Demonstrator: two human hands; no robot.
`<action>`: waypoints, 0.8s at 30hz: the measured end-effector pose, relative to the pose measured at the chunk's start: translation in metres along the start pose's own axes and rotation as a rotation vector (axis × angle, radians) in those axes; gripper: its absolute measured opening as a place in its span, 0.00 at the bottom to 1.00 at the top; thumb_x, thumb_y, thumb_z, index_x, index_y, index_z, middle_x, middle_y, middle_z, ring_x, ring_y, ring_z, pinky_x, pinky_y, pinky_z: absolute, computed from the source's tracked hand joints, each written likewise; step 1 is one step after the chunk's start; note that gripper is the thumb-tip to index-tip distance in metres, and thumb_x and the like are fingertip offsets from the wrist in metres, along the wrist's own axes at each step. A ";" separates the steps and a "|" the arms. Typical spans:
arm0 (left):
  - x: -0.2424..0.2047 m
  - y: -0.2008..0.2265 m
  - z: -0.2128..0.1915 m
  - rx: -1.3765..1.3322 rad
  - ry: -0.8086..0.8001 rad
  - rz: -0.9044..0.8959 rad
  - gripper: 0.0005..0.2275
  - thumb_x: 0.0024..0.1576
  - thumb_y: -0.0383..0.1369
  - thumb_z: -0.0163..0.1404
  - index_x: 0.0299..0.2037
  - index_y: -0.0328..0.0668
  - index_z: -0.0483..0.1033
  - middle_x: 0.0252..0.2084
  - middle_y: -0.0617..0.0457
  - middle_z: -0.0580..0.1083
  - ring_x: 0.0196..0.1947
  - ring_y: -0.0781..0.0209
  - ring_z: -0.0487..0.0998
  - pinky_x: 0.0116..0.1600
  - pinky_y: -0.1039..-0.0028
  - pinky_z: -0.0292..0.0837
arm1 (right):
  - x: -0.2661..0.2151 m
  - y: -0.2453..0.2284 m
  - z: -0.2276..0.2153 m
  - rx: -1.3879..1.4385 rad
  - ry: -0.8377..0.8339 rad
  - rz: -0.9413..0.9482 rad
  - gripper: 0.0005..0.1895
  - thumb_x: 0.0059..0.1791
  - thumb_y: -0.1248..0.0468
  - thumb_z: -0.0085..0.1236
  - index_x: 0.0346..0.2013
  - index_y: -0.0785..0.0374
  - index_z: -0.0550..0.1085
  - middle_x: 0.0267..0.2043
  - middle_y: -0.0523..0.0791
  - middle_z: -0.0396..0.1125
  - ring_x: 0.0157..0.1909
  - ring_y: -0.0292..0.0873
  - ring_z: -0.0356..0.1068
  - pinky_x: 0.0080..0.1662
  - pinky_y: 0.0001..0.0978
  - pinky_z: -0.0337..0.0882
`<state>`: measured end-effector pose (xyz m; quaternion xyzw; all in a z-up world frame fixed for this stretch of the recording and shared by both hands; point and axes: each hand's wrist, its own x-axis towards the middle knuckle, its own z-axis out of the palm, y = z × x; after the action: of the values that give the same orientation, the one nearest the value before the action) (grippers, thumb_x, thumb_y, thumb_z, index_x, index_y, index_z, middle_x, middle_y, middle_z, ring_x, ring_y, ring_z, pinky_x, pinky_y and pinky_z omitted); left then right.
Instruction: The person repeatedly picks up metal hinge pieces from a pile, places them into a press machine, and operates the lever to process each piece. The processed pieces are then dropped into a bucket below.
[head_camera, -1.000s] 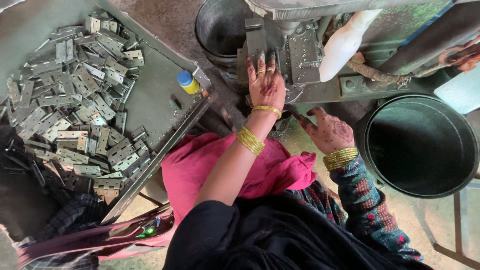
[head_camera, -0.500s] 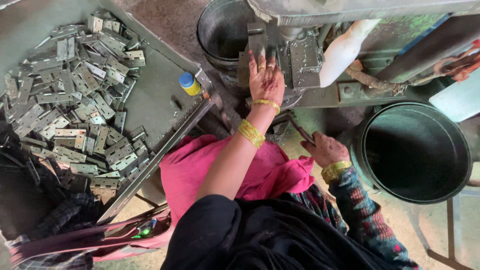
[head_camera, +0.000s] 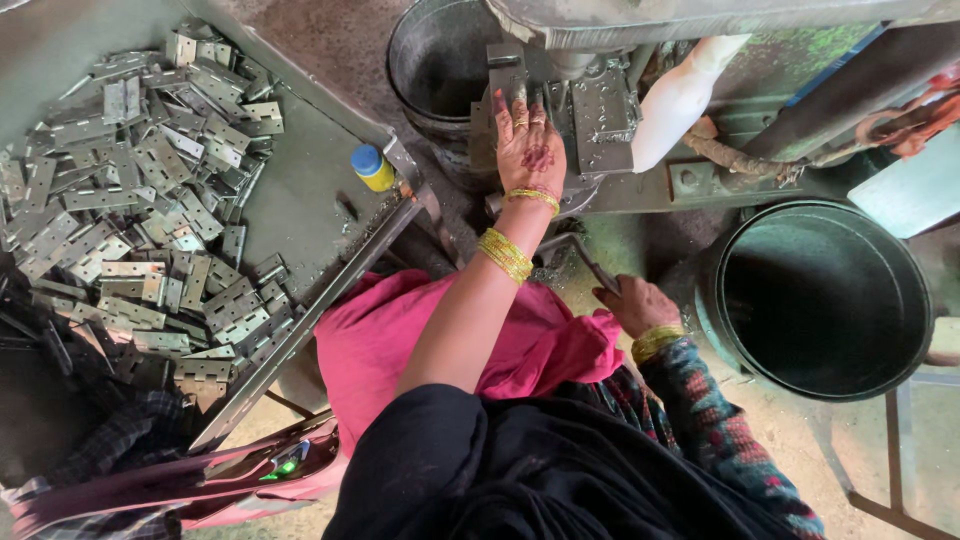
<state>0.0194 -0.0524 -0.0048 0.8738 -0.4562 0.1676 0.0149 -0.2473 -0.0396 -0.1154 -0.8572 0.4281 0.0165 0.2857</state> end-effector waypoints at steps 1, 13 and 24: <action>0.000 0.002 -0.001 0.011 0.036 -0.001 0.19 0.61 0.32 0.39 0.58 0.34 0.76 0.65 0.49 0.71 0.73 0.47 0.59 0.77 0.46 0.33 | -0.004 -0.001 0.005 0.062 -0.005 0.003 0.25 0.50 0.39 0.53 0.39 0.58 0.75 0.36 0.55 0.74 0.42 0.61 0.74 0.44 0.54 0.70; 0.016 -0.006 0.016 -0.127 0.103 -0.039 0.18 0.60 0.31 0.39 0.56 0.36 0.78 0.66 0.50 0.70 0.73 0.47 0.58 0.76 0.47 0.32 | 0.005 -0.011 -0.022 -0.066 -0.162 0.117 0.26 0.51 0.37 0.49 0.40 0.57 0.75 0.37 0.51 0.75 0.42 0.57 0.78 0.44 0.51 0.75; 0.004 -0.012 0.001 -0.263 0.082 -0.027 0.15 0.59 0.31 0.42 0.51 0.36 0.79 0.65 0.48 0.71 0.72 0.48 0.59 0.76 0.45 0.32 | -0.016 -0.035 -0.033 -0.109 0.059 0.041 0.23 0.51 0.40 0.53 0.45 0.56 0.73 0.40 0.52 0.75 0.43 0.58 0.75 0.44 0.53 0.71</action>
<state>0.0316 -0.0489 -0.0031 0.8628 -0.4614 0.1418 0.1502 -0.2381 -0.0282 -0.0665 -0.8627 0.4523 0.0202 0.2254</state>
